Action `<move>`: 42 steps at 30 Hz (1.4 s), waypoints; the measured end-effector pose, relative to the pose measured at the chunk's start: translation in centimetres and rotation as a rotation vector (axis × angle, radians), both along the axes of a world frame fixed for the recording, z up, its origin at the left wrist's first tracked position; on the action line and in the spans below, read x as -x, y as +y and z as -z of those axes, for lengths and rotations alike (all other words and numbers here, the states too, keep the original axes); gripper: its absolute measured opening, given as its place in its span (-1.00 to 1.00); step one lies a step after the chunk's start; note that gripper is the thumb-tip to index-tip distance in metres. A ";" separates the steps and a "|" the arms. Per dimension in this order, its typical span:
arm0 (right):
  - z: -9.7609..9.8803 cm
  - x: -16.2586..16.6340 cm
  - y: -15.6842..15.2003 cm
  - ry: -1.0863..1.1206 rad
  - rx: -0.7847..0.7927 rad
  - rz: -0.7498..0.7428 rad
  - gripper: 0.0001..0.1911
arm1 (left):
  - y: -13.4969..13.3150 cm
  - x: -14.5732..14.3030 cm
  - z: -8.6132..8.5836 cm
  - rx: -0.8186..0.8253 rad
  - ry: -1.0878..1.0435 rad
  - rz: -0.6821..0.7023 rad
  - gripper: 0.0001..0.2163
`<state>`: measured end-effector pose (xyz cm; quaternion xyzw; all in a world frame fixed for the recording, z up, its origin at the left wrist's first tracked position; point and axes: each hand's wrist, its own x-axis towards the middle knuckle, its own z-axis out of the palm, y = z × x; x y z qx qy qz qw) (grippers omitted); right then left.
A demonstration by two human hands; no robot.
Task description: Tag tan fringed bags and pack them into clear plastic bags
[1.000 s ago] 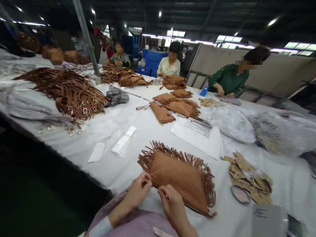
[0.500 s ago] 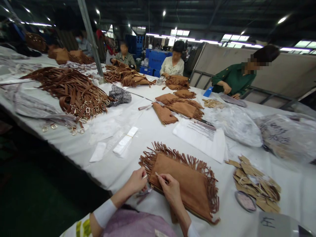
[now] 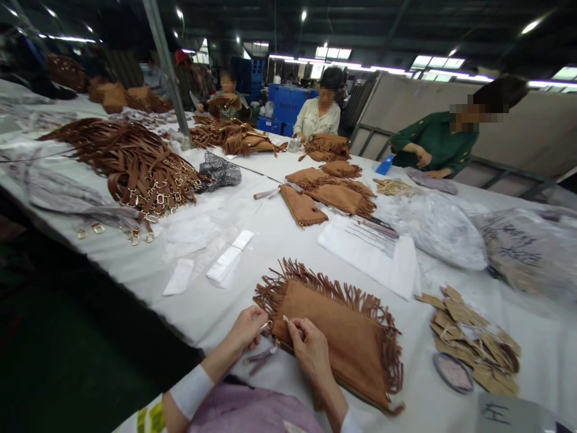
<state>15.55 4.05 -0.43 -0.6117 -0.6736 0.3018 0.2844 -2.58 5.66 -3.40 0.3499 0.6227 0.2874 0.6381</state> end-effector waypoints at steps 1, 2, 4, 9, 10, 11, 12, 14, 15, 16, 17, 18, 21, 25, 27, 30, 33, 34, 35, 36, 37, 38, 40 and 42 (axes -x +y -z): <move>-0.2 0.1 0.0 -0.035 -0.001 -0.012 -0.60 | 0.0 0.0 0.0 0.002 -0.011 -0.002 -0.72; -0.3 0.2 -0.1 -0.066 -0.001 -0.027 -0.60 | -0.1 0.1 0.1 0.003 -0.020 -0.005 -0.72; -0.5 0.4 -0.1 -0.110 -0.002 -0.056 -0.61 | 0.0 0.1 0.1 0.002 -0.037 -0.016 -0.72; -0.5 0.6 0.0 -0.152 -0.005 -0.079 -0.69 | -0.1 0.4 0.1 0.008 -0.084 -0.035 -0.76; -0.5 0.6 0.0 -0.155 -0.002 -0.076 -0.71 | -0.1 0.6 0.1 0.012 -0.098 -0.037 -0.76; -0.5 0.6 0.1 -0.158 0.001 -0.074 -0.72 | -0.2 0.7 0.2 0.015 -0.112 -0.036 -0.75; -0.5 0.7 0.1 -0.160 0.005 -0.071 -0.73 | -0.3 0.8 0.2 0.016 -0.126 -0.032 -0.74; -0.6 0.9 0.2 -0.158 0.016 -0.071 -0.72 | -0.4 1.1 0.3 0.018 -0.145 -0.014 -0.72; -0.7 1.0 0.3 -0.158 0.022 -0.074 -0.71 | -0.4 1.1 0.4 0.019 -0.148 -0.002 -0.72; -0.9 1.2 0.4 -0.161 0.030 -0.080 -0.70 | -0.4 1.2 0.4 0.018 -0.147 0.009 -0.73; -1.0 1.4 0.4 -0.170 0.037 -0.088 -0.69 | -0.3 1.2 0.5 0.016 -0.145 0.018 -0.74; -1.2 1.6 0.5 -0.187 0.044 -0.099 -0.68 | -0.3 1.1 0.5 0.014 -0.140 0.026 -0.75; -1.8 2.2 0.8 -0.282 0.050 -0.136 -0.69 | -0.1 0.9 0.7 0.005 -0.119 0.041 -0.71; -2.6 2.8 1.3 -0.474 0.035 -0.212 -0.72 | 0.1 0.8 1.0 0.009 -0.090 0.044 -0.68; -3.0 3.1 1.7 -0.567 0.024 -0.277 -0.71 | 0.2 0.8 1.1 0.010 -0.086 0.046 -0.68; -3.4 3.6 2.1 -0.651 0.002 -0.360 -0.70 | 0.2 0.9 1.2 0.000 -0.084 0.059 -0.67; -3.4 4.1 2.4 -0.680 -0.006 -0.407 -0.70 | 0.2 0.9 1.2 -0.016 -0.084 0.086 -0.67; -3.4 4.2 2.5 -0.682 -0.003 -0.415 -0.71 | 0.2 0.9 1.1 -0.020 -0.084 0.099 -0.67; -3.3 4.3 2.6 -0.681 0.001 -0.421 -0.71 | 0.3 0.9 1.1 -0.025 -0.084 0.113 -0.68; -3.3 4.3 2.6 -0.677 0.005 -0.425 -0.72 | 0.3 0.9 1.0 -0.029 -0.083 0.130 -0.69; -3.2 4.3 2.7 -0.674 0.008 -0.427 -0.72 | 0.4 0.9 0.9 -0.032 -0.081 0.148 -0.71; -3.2 4.3 2.7 -0.671 0.009 -0.431 -0.72 | 0.5 0.9 0.8 -0.035 -0.077 0.168 -0.74; -3.2 4.2 2.7 -0.666 0.009 -0.440 -0.71 | 0.7 0.9 0.7 -0.040 -0.063 0.206 -0.81; -3.1 4.0 2.6 -0.652 0.010 -0.444 -0.69 | 0.9 0.9 0.8 -0.044 -0.037 0.239 -0.85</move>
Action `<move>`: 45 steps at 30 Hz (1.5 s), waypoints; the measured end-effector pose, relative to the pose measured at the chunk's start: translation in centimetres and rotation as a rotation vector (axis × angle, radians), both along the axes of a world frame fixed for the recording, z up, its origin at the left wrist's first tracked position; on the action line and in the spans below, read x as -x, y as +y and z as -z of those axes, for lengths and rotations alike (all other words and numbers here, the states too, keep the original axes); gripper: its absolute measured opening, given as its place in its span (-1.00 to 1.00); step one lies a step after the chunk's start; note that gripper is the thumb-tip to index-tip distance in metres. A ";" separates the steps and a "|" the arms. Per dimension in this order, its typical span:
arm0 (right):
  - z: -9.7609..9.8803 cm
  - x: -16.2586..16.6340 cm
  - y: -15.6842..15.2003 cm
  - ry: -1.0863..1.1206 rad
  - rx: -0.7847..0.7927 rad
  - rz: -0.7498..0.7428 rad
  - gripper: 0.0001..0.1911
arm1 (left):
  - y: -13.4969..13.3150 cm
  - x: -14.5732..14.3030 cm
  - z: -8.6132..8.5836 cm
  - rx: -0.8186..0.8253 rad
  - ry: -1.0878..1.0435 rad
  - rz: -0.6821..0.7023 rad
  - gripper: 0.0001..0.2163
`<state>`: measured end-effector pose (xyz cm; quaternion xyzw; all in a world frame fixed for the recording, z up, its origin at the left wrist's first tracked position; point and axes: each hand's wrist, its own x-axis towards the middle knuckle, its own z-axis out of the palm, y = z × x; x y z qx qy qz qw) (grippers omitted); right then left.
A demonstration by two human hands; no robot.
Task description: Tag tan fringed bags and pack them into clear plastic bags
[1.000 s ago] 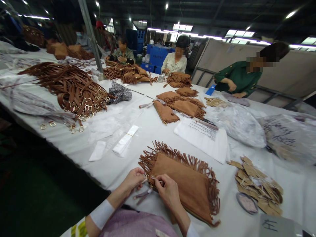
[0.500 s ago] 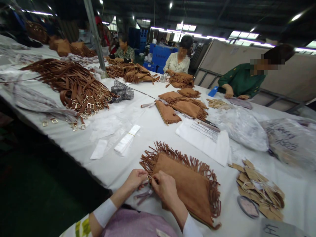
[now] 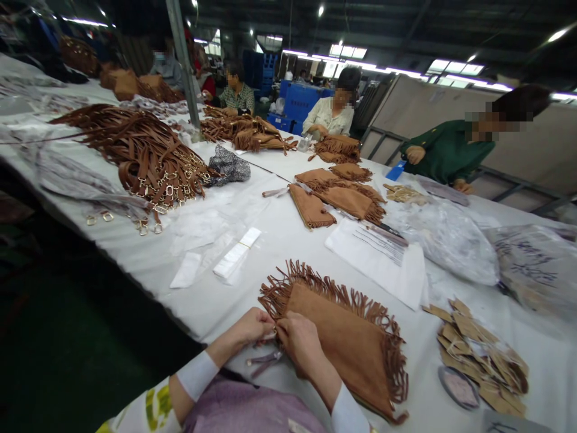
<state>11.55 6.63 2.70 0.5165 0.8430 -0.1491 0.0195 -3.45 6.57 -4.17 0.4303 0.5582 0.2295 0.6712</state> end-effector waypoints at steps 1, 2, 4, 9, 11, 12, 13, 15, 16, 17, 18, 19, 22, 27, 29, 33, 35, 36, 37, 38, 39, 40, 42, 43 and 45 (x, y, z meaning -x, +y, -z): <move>0.0 -0.1 -0.1 0.010 0.004 0.003 -0.69 | 0.1 0.0 0.0 -0.007 0.017 0.013 -0.85; 0.1 -0.2 -0.2 0.020 0.008 0.009 -0.68 | 0.1 0.0 0.1 -0.019 0.038 0.023 -0.84; 0.2 -0.4 -0.4 0.044 0.022 0.025 -0.69 | 0.1 0.1 0.0 -0.075 0.094 0.011 -0.84; 0.2 -1.4 -0.5 0.161 0.038 0.093 -0.76 | 0.1 0.7 -1.3 -0.359 0.218 -0.148 -0.85; 0.0 -1.5 -0.2 0.245 0.052 0.113 -0.74 | 0.2 0.9 -2.3 -0.440 0.207 -0.170 -0.83; -0.1 -1.5 0.0 0.300 0.066 0.117 -0.73 | 0.4 0.9 -2.9 -0.471 0.189 -0.169 -0.83; -0.2 -1.4 0.2 0.358 0.083 0.123 -0.73 | 0.6 0.8 -3.5 -0.496 0.165 -0.165 -0.82; -0.2 -1.0 0.6 0.476 0.117 0.148 -0.72 | 1.1 0.6 -4.6 -0.530 0.108 -0.153 -0.82; -0.2 -0.8 0.7 0.533 0.129 0.170 -0.71 | 1.4 0.4 -5.0 -0.538 0.080 -0.149 -0.81; 0.0 -0.6 0.9 0.589 0.137 0.195 -0.70 | 1.6 0.3 -5.3 -0.537 0.052 -0.148 -0.81; 0.2 -0.5 1.0 0.641 0.144 0.220 -0.69 | 1.8 0.1 -5.5 -0.526 0.024 -0.149 -0.80; 0.4 -0.5 1.0 0.690 0.150 0.248 -0.68 | 2.0 0.0 -5.4 -0.504 -0.003 -0.156 -0.79; 1.4 -0.7 1.0 0.808 0.195 0.338 -0.66 | 2.3 -0.3 -4.5 -0.390 -0.066 -0.221 -0.74; 2.7 -1.1 0.7 0.863 0.227 0.405 -0.62 | 1.1 -0.3 -2.1 -0.225 -0.096 -0.278 -0.63; 2.9 -1.0 0.7 0.880 0.232 0.414 -0.63 | 0.5 -0.5 -1.6 -0.213 -0.101 -0.240 -0.63; 2.9 -0.7 0.6 0.902 0.216 0.399 -0.65 | 0.1 -1.1 -1.0 -0.262 -0.088 -0.210 -0.80; 2.7 -0.6 0.5 0.898 0.204 0.401 -0.65 | 0.3 -1.3 -0.8 -0.284 -0.077 -0.220 -0.84; 2.6 -0.6 0.5 0.897 0.198 0.413 -0.65 | 0.4 -1.4 -0.7 -0.291 -0.071 -0.228 -0.85; 2.5 -0.6 0.4 0.896 0.194 0.431 -0.65 | 0.5 -1.4 -0.6 -0.295 -0.066 -0.236 -0.84; 2.5 -0.6 0.4 0.893 0.189 0.450 -0.64 | 0.5 -1.5 -0.5 -0.297 -0.063 -0.244 -0.83; 2.4 -0.6 0.4 0.886 0.182 0.470 -0.64 | 0.6 -1.5 -0.5 -0.295 -0.064 -0.252 -0.83; 2.4 -0.5 0.4 0.871 0.175 0.486 -0.64 | 0.6 -1.5 -0.4 -0.291 -0.069 -0.259 -0.82; 2.4 -0.4 0.5 0.825 0.164 0.510 -0.65 | 0.5 -1.5 -0.5 -0.273 -0.092 -0.275 -0.80; 2.5 -0.3 0.6 0.801 0.160 0.518 -0.65 | 0.5 -1.5 -0.6 -0.259 -0.106 -0.285 -0.79; 2.6 -0.3 0.7 0.770 0.154 0.527 -0.66 | 0.4 -1.6 -0.9 -0.227 -0.133 -0.311 -0.77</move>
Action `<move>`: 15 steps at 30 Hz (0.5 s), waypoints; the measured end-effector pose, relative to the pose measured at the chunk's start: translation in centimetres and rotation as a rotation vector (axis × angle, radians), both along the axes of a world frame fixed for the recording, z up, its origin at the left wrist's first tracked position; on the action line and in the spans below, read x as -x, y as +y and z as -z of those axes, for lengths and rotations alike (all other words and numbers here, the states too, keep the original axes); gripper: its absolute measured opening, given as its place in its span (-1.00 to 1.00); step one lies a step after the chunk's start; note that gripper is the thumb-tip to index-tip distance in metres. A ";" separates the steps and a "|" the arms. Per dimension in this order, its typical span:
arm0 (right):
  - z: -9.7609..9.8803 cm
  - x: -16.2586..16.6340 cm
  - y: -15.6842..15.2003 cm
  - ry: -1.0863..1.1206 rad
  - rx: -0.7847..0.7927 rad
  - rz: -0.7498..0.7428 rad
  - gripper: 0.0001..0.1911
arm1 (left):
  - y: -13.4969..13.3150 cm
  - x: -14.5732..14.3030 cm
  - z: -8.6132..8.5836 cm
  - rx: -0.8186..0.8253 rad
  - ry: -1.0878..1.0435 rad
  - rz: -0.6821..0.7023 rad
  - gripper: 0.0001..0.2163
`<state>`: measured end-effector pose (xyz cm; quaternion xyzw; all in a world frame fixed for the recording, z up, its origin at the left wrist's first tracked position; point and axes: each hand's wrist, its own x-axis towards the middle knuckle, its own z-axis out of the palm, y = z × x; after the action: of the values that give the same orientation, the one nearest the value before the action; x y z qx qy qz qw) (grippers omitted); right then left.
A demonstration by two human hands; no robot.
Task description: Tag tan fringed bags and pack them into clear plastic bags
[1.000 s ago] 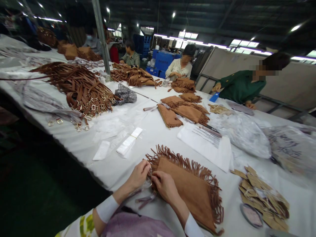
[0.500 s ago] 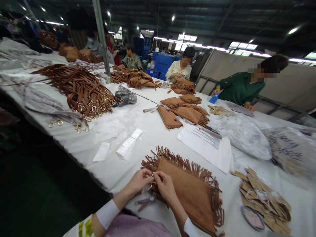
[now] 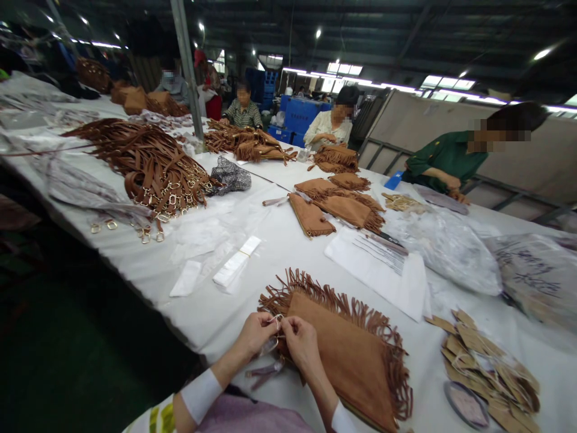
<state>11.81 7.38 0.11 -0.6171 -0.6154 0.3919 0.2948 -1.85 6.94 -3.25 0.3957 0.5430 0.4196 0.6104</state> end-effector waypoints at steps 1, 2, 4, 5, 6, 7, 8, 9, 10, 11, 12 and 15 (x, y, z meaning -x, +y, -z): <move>0.1 0.0 0.0 -0.006 0.002 0.001 -0.66 | 0.0 0.0 -0.1 0.015 -0.014 -0.012 -0.77; 0.2 0.0 0.0 -0.010 0.002 0.002 -0.66 | -0.1 -0.1 -0.2 0.030 -0.026 -0.024 -0.77; 0.3 0.0 0.0 -0.018 0.001 0.002 -0.67 | -0.1 -0.1 -0.3 0.058 -0.050 -0.047 -0.78; 0.4 0.0 -0.1 -0.021 0.000 0.000 -0.66 | -0.1 -0.1 -0.3 0.073 -0.064 -0.058 -0.79; 0.4 0.0 -0.1 -0.023 0.000 -0.002 -0.66 | -0.1 -0.1 -0.2 0.089 -0.081 -0.069 -0.80; 0.4 0.0 -0.2 -0.024 -0.001 -0.005 -0.65 | -0.1 -0.1 -0.1 0.107 -0.100 -0.080 -0.81; 0.4 0.0 -0.2 -0.024 -0.002 -0.010 -0.65 | -0.1 -0.2 0.0 0.126 -0.121 -0.092 -0.82; 0.4 0.0 -0.3 -0.022 -0.004 -0.014 -0.65 | -0.1 -0.2 0.1 0.145 -0.143 -0.105 -0.83; 0.4 0.0 -0.3 -0.019 -0.006 -0.018 -0.65 | -0.1 -0.3 0.2 0.164 -0.166 -0.119 -0.84; 0.4 0.0 -0.4 -0.017 -0.009 -0.020 -0.65 | -0.1 -0.4 0.2 0.182 -0.191 -0.134 -0.84; 0.5 0.1 -0.4 -0.016 -0.012 -0.021 -0.65 | -0.2 -0.6 0.3 0.199 -0.218 -0.148 -0.85; 0.6 0.1 -0.6 -0.036 -0.032 -0.020 -0.65 | -0.2 -0.9 0.3 0.233 -0.306 -0.185 -0.88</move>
<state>11.69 6.79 -0.53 -0.6132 -0.6328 0.3738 0.2895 -0.91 6.76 -3.52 0.2027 0.5225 0.4635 0.6863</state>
